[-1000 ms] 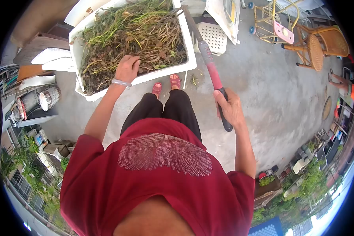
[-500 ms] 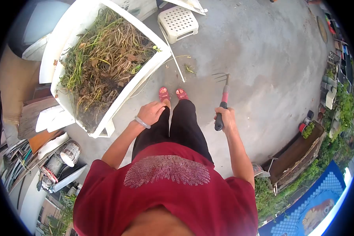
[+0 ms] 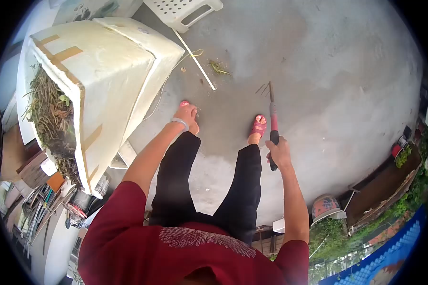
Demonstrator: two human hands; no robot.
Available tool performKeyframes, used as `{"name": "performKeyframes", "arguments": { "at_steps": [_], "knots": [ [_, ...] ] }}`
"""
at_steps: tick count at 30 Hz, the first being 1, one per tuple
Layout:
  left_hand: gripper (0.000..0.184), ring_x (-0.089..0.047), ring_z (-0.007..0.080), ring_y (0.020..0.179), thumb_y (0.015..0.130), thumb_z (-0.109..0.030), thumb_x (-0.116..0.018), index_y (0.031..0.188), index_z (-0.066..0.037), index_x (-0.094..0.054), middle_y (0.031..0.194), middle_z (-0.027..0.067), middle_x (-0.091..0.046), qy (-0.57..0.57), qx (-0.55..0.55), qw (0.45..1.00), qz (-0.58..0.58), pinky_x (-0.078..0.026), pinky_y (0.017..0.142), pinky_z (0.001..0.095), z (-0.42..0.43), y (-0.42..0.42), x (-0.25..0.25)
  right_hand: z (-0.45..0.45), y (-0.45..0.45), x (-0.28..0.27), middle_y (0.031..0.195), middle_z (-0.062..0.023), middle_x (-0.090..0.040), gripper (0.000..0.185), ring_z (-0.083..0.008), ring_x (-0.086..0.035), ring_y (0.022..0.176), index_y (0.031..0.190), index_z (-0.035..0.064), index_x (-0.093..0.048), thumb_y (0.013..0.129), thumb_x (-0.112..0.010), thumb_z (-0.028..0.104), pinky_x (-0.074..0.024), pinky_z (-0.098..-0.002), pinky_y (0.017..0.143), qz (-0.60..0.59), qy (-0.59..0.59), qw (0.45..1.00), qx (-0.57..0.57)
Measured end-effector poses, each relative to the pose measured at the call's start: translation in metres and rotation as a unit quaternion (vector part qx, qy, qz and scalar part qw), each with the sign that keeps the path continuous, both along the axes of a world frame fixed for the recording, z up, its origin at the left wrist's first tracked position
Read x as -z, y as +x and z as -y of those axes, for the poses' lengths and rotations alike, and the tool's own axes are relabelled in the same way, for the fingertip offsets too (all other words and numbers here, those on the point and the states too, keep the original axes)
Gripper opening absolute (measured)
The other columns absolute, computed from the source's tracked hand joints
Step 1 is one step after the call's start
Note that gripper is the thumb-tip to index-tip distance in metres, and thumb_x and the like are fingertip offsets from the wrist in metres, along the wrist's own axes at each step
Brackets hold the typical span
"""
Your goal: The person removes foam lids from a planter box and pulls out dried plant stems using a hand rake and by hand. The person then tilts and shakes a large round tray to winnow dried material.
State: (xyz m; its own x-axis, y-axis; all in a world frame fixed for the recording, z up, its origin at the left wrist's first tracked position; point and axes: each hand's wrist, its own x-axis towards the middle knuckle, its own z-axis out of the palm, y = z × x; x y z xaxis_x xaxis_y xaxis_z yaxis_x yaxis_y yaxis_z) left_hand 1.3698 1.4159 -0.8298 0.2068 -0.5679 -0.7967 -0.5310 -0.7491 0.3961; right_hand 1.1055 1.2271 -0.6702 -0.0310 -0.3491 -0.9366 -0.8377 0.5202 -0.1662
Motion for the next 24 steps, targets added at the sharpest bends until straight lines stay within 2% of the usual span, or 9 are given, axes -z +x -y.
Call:
{"name": "performKeyframes", "arguments": {
  "at_steps": [3,5,8,11,13,16,18,22,24],
  "knots": [
    [0.025,-0.055,0.0342,0.089,0.081,-0.020,-0.048,0.101,-0.007,-0.053,0.094,0.0180,-0.059,0.012,-0.063,0.997,0.031,-0.044,0.078,0.0409,0.047,-0.022,0.070,0.014,-0.019,0.057,0.060,-0.0083,-0.046,0.024,-0.0157,-0.050,0.041,0.079,-0.0050,-0.044,0.075,-0.053,0.017,-0.0410,-0.0285,0.033,0.011,0.036,0.998,0.051],
    [0.034,-0.052,0.0357,0.095,0.081,-0.019,-0.049,0.113,-0.007,-0.047,0.098,0.0209,-0.057,0.003,-0.137,0.990,0.032,-0.039,0.087,0.0435,0.068,-0.033,0.111,0.018,-0.028,0.082,0.062,-0.0078,-0.046,0.025,-0.0149,-0.049,0.041,0.079,-0.0045,-0.044,0.075,-0.054,0.018,-0.0404,-0.0277,0.032,0.006,0.066,0.993,0.093],
    [0.042,-0.045,0.0370,0.107,0.081,-0.027,-0.048,0.120,-0.013,-0.043,0.111,0.0216,-0.051,-0.006,-0.127,0.991,0.049,-0.031,0.095,0.0451,0.096,-0.035,0.174,0.018,-0.049,0.112,0.064,-0.0075,-0.046,0.025,-0.0133,-0.048,0.041,0.078,-0.0033,-0.044,0.076,-0.054,0.020,-0.0395,-0.0270,0.032,0.002,0.106,0.986,0.131],
    [0.048,-0.042,0.0339,0.112,0.080,-0.037,-0.049,0.121,-0.013,-0.045,0.119,0.0180,-0.048,0.069,-0.102,0.990,0.071,-0.033,0.095,0.0380,0.112,-0.031,0.240,0.027,-0.059,0.119,0.059,-0.0062,-0.046,0.023,-0.0123,-0.046,0.038,0.077,-0.0015,-0.044,0.077,-0.054,0.020,-0.0388,-0.0260,0.031,-0.009,0.130,0.977,0.170],
    [0.053,-0.039,0.0344,0.115,0.079,-0.041,-0.049,0.125,-0.014,-0.042,0.121,0.0204,-0.045,0.083,-0.105,0.988,0.074,-0.030,0.097,0.0387,0.118,-0.030,0.270,0.030,-0.070,0.124,0.056,-0.0046,-0.045,0.022,-0.0115,-0.045,0.037,0.076,-0.0006,-0.044,0.077,-0.053,0.019,-0.0380,-0.0247,0.030,0.000,0.122,0.964,0.235],
    [0.053,-0.038,0.0342,0.115,0.083,-0.038,-0.044,0.127,-0.009,-0.039,0.125,0.0220,-0.040,0.127,-0.169,0.977,0.038,-0.029,0.098,0.0370,0.132,-0.030,0.284,0.027,-0.076,0.130,0.055,-0.0050,-0.045,0.021,-0.0115,-0.043,0.035,0.077,-0.0003,-0.044,0.079,-0.052,0.019,-0.0365,-0.0248,0.029,-0.007,0.115,0.969,0.218],
    [0.051,-0.039,0.0345,0.114,0.084,-0.035,-0.042,0.125,-0.005,-0.040,0.124,0.0228,-0.040,0.062,-0.173,0.983,0.027,-0.030,0.097,0.0365,0.126,-0.038,0.280,0.027,-0.070,0.126,0.057,-0.0044,-0.046,0.021,-0.0107,-0.045,0.037,0.077,-0.0010,-0.044,0.077,-0.053,0.019,-0.0393,-0.0247,0.031,-0.008,0.124,0.972,0.199],
    [0.040,-0.046,0.0357,0.101,0.082,-0.024,-0.045,0.113,0.002,-0.049,0.107,0.0236,-0.048,-0.072,-0.078,0.994,0.038,-0.036,0.088,0.0387,0.097,-0.059,0.210,0.013,-0.053,0.119,0.058,-0.0052,-0.046,0.022,-0.0117,-0.047,0.039,0.079,-0.0013,-0.045,0.077,-0.054,0.019,-0.0404,-0.0262,0.031,-0.003,0.107,0.978,0.177],
    [0.036,-0.047,0.0356,0.097,0.081,-0.020,-0.047,0.109,0.003,-0.051,0.102,0.0223,-0.050,-0.111,-0.091,0.989,0.031,-0.038,0.085,0.0392,0.076,-0.077,0.157,-0.003,-0.044,0.117,0.058,-0.0061,-0.046,0.022,-0.0140,-0.046,0.038,0.079,-0.0026,-0.044,0.076,-0.054,0.017,-0.0404,-0.0276,0.030,0.014,0.080,0.985,0.151]
  ]
}}
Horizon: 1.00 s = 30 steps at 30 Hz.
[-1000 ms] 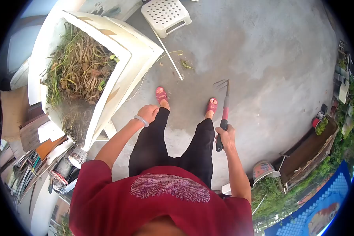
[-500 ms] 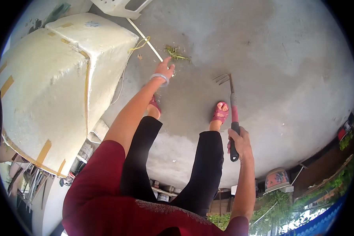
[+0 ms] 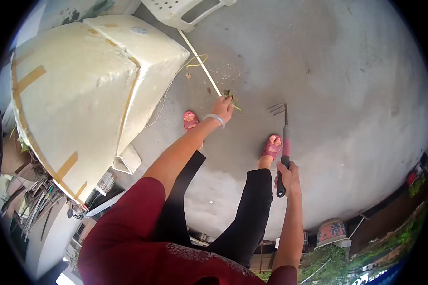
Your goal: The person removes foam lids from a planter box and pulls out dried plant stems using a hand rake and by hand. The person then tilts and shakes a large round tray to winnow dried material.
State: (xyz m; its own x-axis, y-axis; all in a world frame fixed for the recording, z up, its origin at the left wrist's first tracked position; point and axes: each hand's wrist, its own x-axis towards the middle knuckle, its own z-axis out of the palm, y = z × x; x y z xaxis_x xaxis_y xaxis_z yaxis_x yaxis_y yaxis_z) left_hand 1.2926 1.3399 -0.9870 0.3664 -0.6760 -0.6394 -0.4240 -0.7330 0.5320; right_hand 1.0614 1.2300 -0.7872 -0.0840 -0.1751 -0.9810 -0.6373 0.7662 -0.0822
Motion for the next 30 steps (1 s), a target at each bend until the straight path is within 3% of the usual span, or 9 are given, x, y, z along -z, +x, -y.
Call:
{"name": "performKeyframes", "arguments": {
  "at_steps": [4,5,6,11,14,18,21,24,30],
  "knots": [
    [0.030,-0.049,0.0346,0.094,0.081,-0.016,-0.047,0.107,-0.001,-0.051,0.101,0.0190,-0.050,-0.048,-0.098,0.993,-0.048,-0.040,0.082,0.0397,-0.027,-0.012,-0.142,-0.041,0.005,0.009,0.062,-0.0132,-0.049,0.025,-0.0215,-0.054,0.042,0.081,-0.0064,-0.042,0.074,-0.054,0.015,-0.0423,-0.0333,0.031,-0.001,-0.054,0.979,-0.196],
    [0.029,-0.050,0.0344,0.093,0.081,-0.015,-0.048,0.106,-0.001,-0.051,0.101,0.0185,-0.050,-0.074,-0.113,0.989,-0.052,-0.040,0.081,0.0399,-0.035,-0.008,-0.174,-0.050,0.006,0.004,0.064,-0.0160,-0.052,0.024,-0.0237,-0.055,0.042,0.081,-0.0072,-0.043,0.073,-0.054,0.012,-0.0431,-0.0351,0.032,-0.033,-0.091,0.955,-0.280],
    [0.028,-0.051,0.0333,0.090,0.081,-0.013,-0.048,0.106,-0.001,-0.052,0.099,0.0178,-0.051,-0.110,-0.117,0.986,-0.048,-0.042,0.078,0.0380,-0.045,-0.002,-0.210,-0.075,-0.034,0.045,0.065,-0.0174,-0.053,0.023,-0.0250,-0.055,0.042,0.081,-0.0080,-0.044,0.072,-0.054,0.010,-0.0439,-0.0359,0.033,-0.036,-0.177,0.896,-0.405],
    [0.026,-0.054,0.0209,0.076,0.083,-0.008,-0.049,0.108,-0.002,-0.052,0.089,0.0117,-0.053,-0.249,-0.179,0.950,-0.062,-0.043,0.066,0.0275,-0.069,0.070,-0.397,-0.060,0.026,-0.090,0.053,-0.0124,-0.051,0.024,-0.0239,-0.055,0.040,0.069,-0.0103,-0.049,0.066,-0.059,0.011,-0.0445,-0.0363,0.035,0.020,-0.058,0.947,-0.316],
    [0.029,-0.051,0.0138,0.073,0.085,-0.009,-0.047,0.113,-0.004,-0.049,0.087,0.0077,-0.054,-0.278,-0.282,0.913,-0.103,-0.041,0.063,0.0240,-0.088,0.118,-0.488,-0.055,0.048,-0.173,0.057,-0.0122,-0.051,0.024,-0.0223,-0.053,0.040,0.074,-0.0077,-0.048,0.069,-0.058,0.013,-0.0429,-0.0345,0.034,0.025,-0.125,0.916,-0.382],
    [0.037,-0.053,0.0134,0.081,0.087,-0.011,-0.046,0.123,-0.003,-0.041,0.098,0.0069,-0.056,-0.310,-0.479,0.794,-0.208,-0.043,0.069,0.0227,-0.116,0.175,-0.546,-0.055,0.056,-0.213,0.054,-0.0101,-0.048,0.022,-0.0220,-0.051,0.037,0.070,-0.0057,-0.045,0.071,-0.057,0.013,-0.0407,-0.0339,0.029,-0.001,-0.182,0.906,-0.382],
    [0.039,-0.054,0.0157,0.090,0.087,-0.011,-0.045,0.123,0.002,-0.038,0.106,0.0100,-0.055,-0.303,-0.552,0.740,-0.234,-0.043,0.077,0.0230,-0.128,0.217,-0.568,-0.056,0.075,-0.243,0.052,-0.0092,-0.047,0.023,-0.0220,-0.051,0.036,0.069,-0.0061,-0.044,0.070,-0.057,0.013,-0.0415,-0.0338,0.029,-0.033,-0.210,0.914,-0.347],
    [0.038,-0.053,0.0177,0.098,0.088,-0.011,-0.044,0.122,0.005,-0.037,0.107,0.0134,-0.054,-0.389,-0.573,0.682,-0.235,-0.043,0.083,0.0252,-0.142,0.245,-0.569,-0.065,0.084,-0.262,0.054,-0.0105,-0.048,0.024,-0.0219,-0.051,0.038,0.070,-0.0074,-0.046,0.070,-0.057,0.013,-0.0433,-0.0339,0.031,-0.053,-0.254,0.921,-0.291],
    [0.034,-0.054,0.0173,0.097,0.088,-0.011,-0.044,0.118,0.005,-0.041,0.105,0.0130,-0.055,-0.411,-0.596,0.660,-0.201,-0.044,0.082,0.0260,-0.229,0.283,-0.577,-0.064,0.097,-0.297,0.057,-0.0115,-0.049,0.023,-0.0213,-0.050,0.039,0.071,-0.0076,-0.047,0.068,-0.058,0.012,-0.0436,-0.0340,0.032,-0.091,-0.253,0.906,-0.327]
  ]
}}
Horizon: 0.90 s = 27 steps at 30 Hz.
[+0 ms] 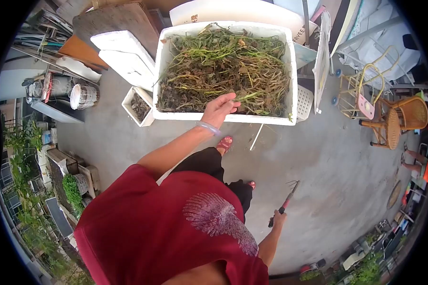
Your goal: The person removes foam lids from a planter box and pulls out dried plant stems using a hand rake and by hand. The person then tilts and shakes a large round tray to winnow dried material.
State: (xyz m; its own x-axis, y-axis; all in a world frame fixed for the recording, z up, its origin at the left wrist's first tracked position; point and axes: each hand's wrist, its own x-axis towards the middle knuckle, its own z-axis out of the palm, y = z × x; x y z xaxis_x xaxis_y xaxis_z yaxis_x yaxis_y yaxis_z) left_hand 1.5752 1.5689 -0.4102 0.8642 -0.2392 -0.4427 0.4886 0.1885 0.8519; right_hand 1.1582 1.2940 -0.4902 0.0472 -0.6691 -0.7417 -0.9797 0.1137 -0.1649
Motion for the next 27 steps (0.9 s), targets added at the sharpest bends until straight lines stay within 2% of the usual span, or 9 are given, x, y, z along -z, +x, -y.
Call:
{"name": "performKeyframes", "arguments": {
  "at_steps": [7,9,11,13,15,18,21,24,27],
  "knots": [
    [0.032,-0.055,0.0173,0.096,0.088,-0.011,-0.046,0.115,0.005,-0.044,0.106,0.0117,-0.053,0.084,-0.070,0.994,0.012,-0.044,0.081,0.0251,-0.113,0.055,0.013,0.006,0.022,0.000,0.053,-0.0105,-0.049,0.020,-0.0214,-0.051,0.037,0.069,-0.0062,-0.046,0.068,-0.057,0.010,-0.0441,-0.0340,0.032,-0.012,0.009,1.000,0.006],
    [0.036,-0.055,0.0168,0.094,0.087,-0.012,-0.048,0.119,0.004,-0.043,0.105,0.0108,-0.053,0.126,-0.036,0.991,0.010,-0.045,0.077,0.0251,-0.128,0.083,0.032,0.006,0.036,-0.001,0.053,-0.0098,-0.048,0.019,-0.0211,-0.051,0.037,0.069,-0.0060,-0.046,0.068,-0.057,0.010,-0.0441,-0.0337,0.032,0.001,0.009,1.000,0.004],
    [0.041,-0.055,0.0148,0.092,0.086,-0.016,-0.050,0.122,0.000,-0.041,0.101,0.0103,-0.055,0.148,0.002,0.987,-0.071,-0.045,0.076,0.0246,-0.143,0.112,0.041,0.008,0.049,-0.004,0.054,-0.0094,-0.048,0.020,-0.0207,-0.051,0.038,0.069,-0.0058,-0.046,0.068,-0.057,0.010,-0.0441,-0.0335,0.032,0.020,0.009,1.000,-0.004],
    [0.045,-0.057,0.0172,0.086,0.082,-0.019,-0.054,0.123,-0.003,-0.042,0.103,0.0141,-0.054,0.406,0.023,0.913,0.038,-0.046,0.075,0.0266,-0.183,0.138,0.096,0.013,0.057,-0.010,0.054,-0.0097,-0.048,0.020,-0.0202,-0.051,0.038,0.069,-0.0058,-0.046,0.068,-0.057,0.011,-0.0441,-0.0332,0.032,0.028,0.008,0.999,-0.030],
    [0.041,-0.054,0.0359,0.088,0.078,-0.019,-0.056,0.116,-0.004,-0.049,0.099,0.0239,-0.052,0.555,0.020,0.800,0.228,-0.043,0.081,0.0375,-0.204,0.132,0.087,0.016,0.063,-0.008,0.055,-0.0100,-0.049,0.021,-0.0198,-0.051,0.038,0.070,-0.0059,-0.046,0.068,-0.056,0.012,-0.0438,-0.0329,0.032,0.040,0.000,0.998,-0.045],
    [0.038,-0.052,0.0374,0.088,0.077,-0.019,-0.057,0.111,-0.003,-0.052,0.098,0.0236,-0.050,0.577,-0.004,0.789,0.211,-0.043,0.080,0.0384,-0.223,0.094,0.072,0.015,0.070,-0.017,0.055,-0.0104,-0.049,0.022,-0.0192,-0.051,0.037,0.071,-0.0061,-0.045,0.069,-0.056,0.013,-0.0428,-0.0322,0.031,0.058,-0.015,0.996,-0.062],
    [0.039,-0.051,0.0401,0.086,0.072,-0.020,-0.063,0.100,0.003,-0.050,0.096,0.0260,-0.048,0.649,0.037,0.737,0.186,-0.044,0.076,0.0413,-0.244,0.041,0.087,0.005,0.078,-0.028,0.051,-0.0101,-0.049,0.022,-0.0189,-0.050,0.036,0.074,-0.0058,-0.044,0.071,-0.055,0.013,-0.0410,-0.0314,0.030,0.101,-0.034,0.993,-0.052],
    [0.046,-0.050,0.0405,0.086,0.069,-0.021,-0.067,0.100,0.004,-0.045,0.094,0.0272,-0.048,0.624,0.115,0.767,0.096,-0.044,0.075,0.0424,-0.242,0.011,0.102,-0.022,0.087,-0.042,0.045,-0.0081,-0.046,0.022,-0.0175,-0.048,0.033,0.079,-0.0044,-0.043,0.075,-0.053,0.015,-0.0385,-0.0297,0.029,0.167,-0.063,0.983,-0.044],
    [0.054,-0.050,0.0407,0.087,0.067,-0.025,-0.070,0.103,0.002,-0.040,0.094,0.0281,-0.047,0.623,0.071,0.767,0.134,-0.043,0.074,0.0431,-0.221,0.012,0.107,-0.054,0.115,-0.073,0.046,-0.0073,-0.047,0.023,-0.0165,-0.047,0.033,0.081,-0.0029,-0.042,0.076,-0.053,0.017,-0.0384,-0.0285,0.031,0.244,-0.078,0.966,-0.023]
  ]
}}
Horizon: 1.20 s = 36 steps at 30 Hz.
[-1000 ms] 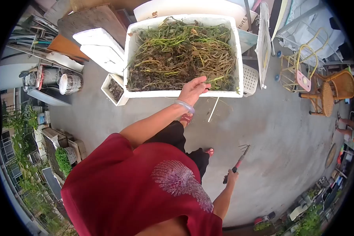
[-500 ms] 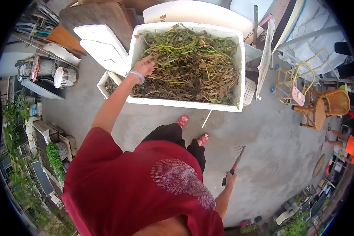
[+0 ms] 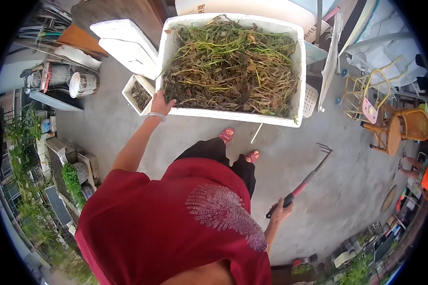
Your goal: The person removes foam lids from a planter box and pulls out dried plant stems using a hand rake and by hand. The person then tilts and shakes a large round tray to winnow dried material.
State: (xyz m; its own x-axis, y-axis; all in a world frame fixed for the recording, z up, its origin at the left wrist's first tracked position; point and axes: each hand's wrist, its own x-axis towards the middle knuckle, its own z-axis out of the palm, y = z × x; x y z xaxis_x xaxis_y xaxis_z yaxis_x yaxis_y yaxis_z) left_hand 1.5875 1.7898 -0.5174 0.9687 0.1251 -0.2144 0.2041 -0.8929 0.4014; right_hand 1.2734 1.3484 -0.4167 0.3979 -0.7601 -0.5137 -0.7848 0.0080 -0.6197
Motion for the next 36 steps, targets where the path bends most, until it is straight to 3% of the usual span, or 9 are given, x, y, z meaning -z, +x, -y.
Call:
{"name": "performKeyframes", "arguments": {
  "at_steps": [5,8,13,19,23,27,31,34,36],
  "knots": [
    [0.073,-0.047,0.0407,0.098,0.062,-0.040,-0.073,0.109,0.003,-0.036,0.101,0.0289,-0.047,0.071,0.031,0.989,-0.128,-0.042,0.082,0.0396,0.027,0.028,0.008,-0.035,0.056,-0.045,0.053,-0.0038,-0.047,0.019,-0.0126,-0.047,0.038,0.085,-0.0011,-0.044,0.078,-0.056,0.012,-0.0393,-0.0247,0.036,0.123,0.100,0.985,-0.073],
    [0.079,-0.046,0.0405,0.100,0.061,-0.045,-0.072,0.113,0.003,-0.037,0.103,0.0267,-0.048,0.123,0.030,0.971,-0.204,-0.040,0.085,0.0392,0.046,0.040,0.006,-0.042,0.088,-0.081,0.055,-0.0038,-0.048,0.018,-0.0119,-0.047,0.039,0.085,-0.0014,-0.046,0.078,-0.057,0.011,-0.0395,-0.0241,0.036,0.095,0.207,0.960,-0.162],
    [0.072,-0.053,0.0353,0.093,0.068,-0.042,-0.068,0.111,0.007,-0.037,0.102,0.0267,-0.048,0.198,0.131,0.939,-0.250,-0.044,0.081,0.0332,0.038,0.057,0.088,-0.059,0.106,-0.100,0.055,-0.0038,-0.049,0.032,-0.0107,-0.049,0.042,0.105,-0.0049,-0.049,0.077,-0.057,0.009,-0.0404,-0.0246,0.037,-0.016,0.302,0.927,-0.221],
    [0.058,-0.055,0.0318,0.096,0.073,-0.032,-0.066,0.110,0.007,-0.043,0.113,0.0277,-0.045,0.229,0.170,0.904,-0.317,-0.046,0.080,0.0319,0.045,0.073,0.112,-0.077,0.142,-0.073,0.055,-0.0033,-0.048,0.029,-0.0114,-0.048,0.040,0.096,-0.0044,-0.048,0.078,-0.056,0.017,-0.0395,-0.0252,0.036,-0.070,0.295,0.920,-0.248],
    [0.071,-0.050,0.0366,0.102,0.069,-0.033,-0.069,0.120,0.003,-0.034,0.115,0.0303,-0.041,0.103,0.090,0.941,-0.309,-0.045,0.083,0.0375,0.038,0.065,0.082,-0.085,0.145,-0.064,0.053,-0.0037,-0.047,0.020,-0.0118,-0.047,0.039,0.083,-0.0014,-0.047,0.078,-0.055,0.017,-0.0383,-0.0252,0.034,-0.043,0.282,0.926,-0.246],
    [0.076,-0.046,0.0368,0.104,0.068,-0.025,-0.069,0.129,-0.004,-0.029,0.106,0.0265,-0.046,0.040,0.151,0.972,-0.177,-0.041,0.087,0.0372,0.012,0.032,0.041,-0.082,0.127,-0.075,0.054,-0.0035,-0.047,0.016,-0.0116,-0.047,0.039,0.082,-0.0007,-0.046,0.078,-0.054,0.013,-0.0386,-0.0250,0.034,-0.031,0.260,0.925,-0.277],
    [0.047,-0.048,0.0345,0.091,0.070,-0.009,-0.062,0.114,-0.003,-0.047,0.101,0.0176,-0.048,-0.021,0.170,0.985,0.027,-0.042,0.080,0.0399,0.000,0.018,0.014,-0.086,0.115,-0.083,0.053,-0.0033,-0.048,0.031,-0.0107,-0.047,0.040,0.104,-0.0040,-0.048,0.077,-0.057,0.010,-0.0388,-0.0246,0.035,0.013,0.258,0.935,-0.243],
    [0.041,-0.048,0.0331,0.093,0.069,-0.004,-0.060,0.109,-0.001,-0.048,0.101,0.0171,-0.048,0.000,0.168,0.962,0.215,-0.041,0.080,0.0391,0.009,0.047,-0.001,-0.089,0.136,-0.091,0.054,-0.0034,-0.048,0.036,-0.0105,-0.048,0.041,0.107,-0.0047,-0.047,0.077,-0.057,0.012,-0.0391,-0.0245,0.036,0.026,0.229,0.936,-0.264],
    [0.040,-0.047,0.0319,0.095,0.072,-0.005,-0.056,0.110,0.000,-0.046,0.105,0.0157,-0.047,0.002,0.181,0.956,0.231,-0.040,0.081,0.0390,0.025,0.075,-0.009,-0.094,0.161,-0.092,0.054,-0.0031,-0.049,0.037,-0.0103,-0.048,0.041,0.108,-0.0045,-0.048,0.078,-0.058,0.016,-0.0392,-0.0248,0.037,0.031,0.189,0.935,-0.299]
  ]
}}
